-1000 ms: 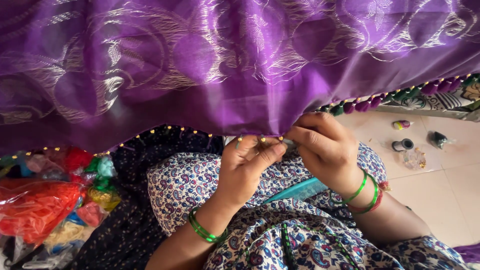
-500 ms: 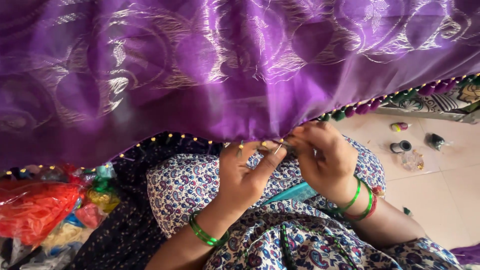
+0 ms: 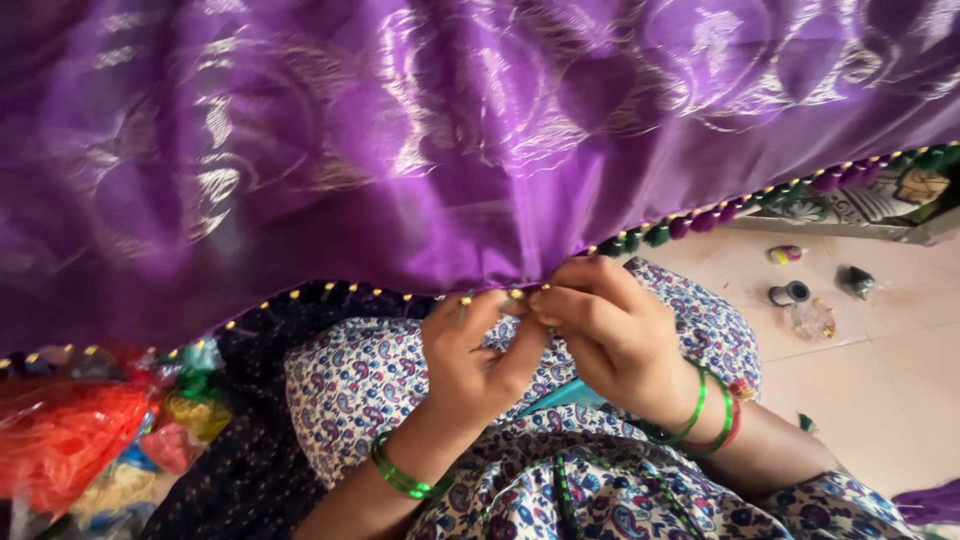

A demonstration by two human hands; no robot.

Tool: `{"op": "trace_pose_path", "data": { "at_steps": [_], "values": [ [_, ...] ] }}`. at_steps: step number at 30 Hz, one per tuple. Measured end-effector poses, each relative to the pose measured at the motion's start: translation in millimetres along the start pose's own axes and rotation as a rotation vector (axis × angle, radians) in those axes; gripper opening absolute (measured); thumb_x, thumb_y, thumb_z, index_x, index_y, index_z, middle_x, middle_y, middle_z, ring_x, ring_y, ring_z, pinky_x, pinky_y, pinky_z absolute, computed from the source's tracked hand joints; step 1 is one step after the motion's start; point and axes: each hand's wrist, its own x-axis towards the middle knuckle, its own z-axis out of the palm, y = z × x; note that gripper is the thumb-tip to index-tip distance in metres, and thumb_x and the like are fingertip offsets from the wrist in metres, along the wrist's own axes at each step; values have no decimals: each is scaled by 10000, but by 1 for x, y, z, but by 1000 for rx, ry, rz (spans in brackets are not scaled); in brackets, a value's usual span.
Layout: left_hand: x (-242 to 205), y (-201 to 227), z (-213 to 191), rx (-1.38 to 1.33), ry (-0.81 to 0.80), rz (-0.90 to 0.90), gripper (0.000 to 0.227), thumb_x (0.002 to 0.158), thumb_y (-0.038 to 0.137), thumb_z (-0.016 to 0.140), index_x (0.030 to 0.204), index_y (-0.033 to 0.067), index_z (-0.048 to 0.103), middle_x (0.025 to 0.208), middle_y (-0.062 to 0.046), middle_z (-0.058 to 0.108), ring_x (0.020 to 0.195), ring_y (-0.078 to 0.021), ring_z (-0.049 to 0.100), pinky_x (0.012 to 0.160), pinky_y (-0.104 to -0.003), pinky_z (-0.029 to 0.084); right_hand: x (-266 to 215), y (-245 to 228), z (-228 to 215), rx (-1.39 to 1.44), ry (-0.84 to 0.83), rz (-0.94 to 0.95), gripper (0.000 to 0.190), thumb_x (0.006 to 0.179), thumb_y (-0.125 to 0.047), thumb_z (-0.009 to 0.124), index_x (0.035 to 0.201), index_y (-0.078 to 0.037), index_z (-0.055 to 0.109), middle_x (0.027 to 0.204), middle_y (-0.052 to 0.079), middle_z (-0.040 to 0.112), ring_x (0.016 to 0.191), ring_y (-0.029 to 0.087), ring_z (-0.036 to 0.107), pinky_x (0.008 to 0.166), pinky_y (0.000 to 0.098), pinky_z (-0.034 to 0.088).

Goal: Sewing decorative tassels and gold-colored beads onto the edge of a purple patterned fabric.

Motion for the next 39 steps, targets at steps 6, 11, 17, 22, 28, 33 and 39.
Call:
{"op": "trace_pose_path", "data": {
  "at_steps": [6,11,17,22,28,33,39],
  "values": [
    [6,0,5,-3,-10,-28,56,884,52,738,930,51,705,865,-67,761,776,-196,765,701,-305,565,9,-7,-7,-70,213,-40,272,793,170,642,1001,-3,627,1018,178,643,993,353,683,855,394,586],
    [2,-13,5,-19,5,-50,54,870,64,746,897,42,705,822,-62,755,739,-161,748,688,-290,537,12,-4,-18,-37,235,-95,227,899,201,605,1014,11,560,998,137,737,1150,321,716,939,382,591],
    [12,-28,6,-434,-90,-313,240,931,168,714,1096,-3,680,1052,-94,709,989,-140,659,902,-322,506,16,-8,-24,76,173,-48,243,906,159,686,1068,15,576,997,145,727,1174,341,703,948,371,609],
    [18,-39,18,-649,-351,-705,311,973,241,659,1133,-8,755,1057,-64,788,1018,-168,723,942,-327,531,8,-4,-25,178,180,16,187,950,162,646,1072,37,579,1063,155,682,1201,352,690,933,348,658],
    [10,-47,22,-1009,-299,-649,210,981,132,726,1121,-25,729,1009,-118,760,888,-239,729,856,-397,599,3,8,-26,580,247,237,169,1026,176,560,1149,61,553,1195,211,655,1056,214,696,955,318,612],
    [13,-37,18,-899,-266,-606,207,998,126,706,1144,-19,720,1001,-103,762,892,-210,724,850,-359,592,9,10,-18,530,172,312,138,967,180,601,1072,90,594,1189,238,671,958,231,712,814,321,637],
    [16,-23,30,-637,-210,-773,303,1044,240,598,1081,-17,752,977,-56,779,897,-140,723,856,-293,573,5,26,-6,381,269,77,92,1018,130,558,1049,56,513,1063,158,677,1066,275,731,879,311,649]
  ]
}}
